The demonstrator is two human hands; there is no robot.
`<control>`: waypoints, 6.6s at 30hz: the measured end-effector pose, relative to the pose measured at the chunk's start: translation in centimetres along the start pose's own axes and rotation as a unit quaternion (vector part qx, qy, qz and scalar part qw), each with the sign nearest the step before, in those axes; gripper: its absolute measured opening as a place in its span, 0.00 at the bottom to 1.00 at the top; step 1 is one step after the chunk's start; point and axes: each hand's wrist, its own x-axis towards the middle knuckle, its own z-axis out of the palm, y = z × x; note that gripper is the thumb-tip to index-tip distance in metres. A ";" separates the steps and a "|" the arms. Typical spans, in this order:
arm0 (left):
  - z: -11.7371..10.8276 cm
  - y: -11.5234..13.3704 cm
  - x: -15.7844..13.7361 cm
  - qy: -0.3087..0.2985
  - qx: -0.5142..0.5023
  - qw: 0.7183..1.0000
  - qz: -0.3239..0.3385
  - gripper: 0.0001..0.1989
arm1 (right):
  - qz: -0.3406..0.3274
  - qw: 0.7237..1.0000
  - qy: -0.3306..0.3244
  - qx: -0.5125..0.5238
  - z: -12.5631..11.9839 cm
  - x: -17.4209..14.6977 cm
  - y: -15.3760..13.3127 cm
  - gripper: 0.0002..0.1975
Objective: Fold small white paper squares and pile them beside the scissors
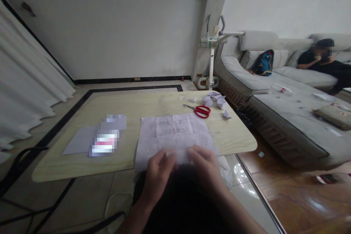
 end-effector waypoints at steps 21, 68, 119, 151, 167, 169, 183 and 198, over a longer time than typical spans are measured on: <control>-0.1 0.2 0.1 -0.042 0.030 0.999 0.002 0.20 | 0.037 0.998 0.025 -0.041 0.5 -0.2 -0.1 0.11; -0.5 0.2 0.1 -0.053 0.077 0.994 0.057 0.12 | -0.092 0.982 0.021 -0.162 -0.5 0.0 -0.7 0.14; 0.7 -2.6 0.3 -0.197 -0.464 0.837 -0.213 0.08 | -0.320 0.907 -0.116 -0.247 -1.2 -0.3 0.0 0.15; 1.1 -0.8 -0.3 -0.137 -0.393 0.880 -0.229 0.05 | -0.368 0.890 -0.049 -0.263 -0.8 -0.4 -0.3 0.07; 1.3 1.6 -0.3 -0.085 -0.377 0.897 -0.217 0.06 | -0.378 0.887 -0.038 -0.261 -0.7 -0.6 -0.3 0.08; 1.3 1.4 -0.4 -0.094 -0.383 0.893 -0.217 0.06 | -0.376 0.891 -0.032 -0.253 -0.6 -0.6 -0.3 0.07; 1.4 1.5 -0.4 -0.113 -0.387 0.892 -0.202 0.06 | -0.377 0.895 -0.009 -0.238 -0.4 -0.7 -0.5 0.04; 1.3 -1.0 -0.4 -0.088 -0.278 0.948 -0.127 0.11 | -0.365 0.896 -0.003 -0.252 -0.4 -0.9 -0.9 0.06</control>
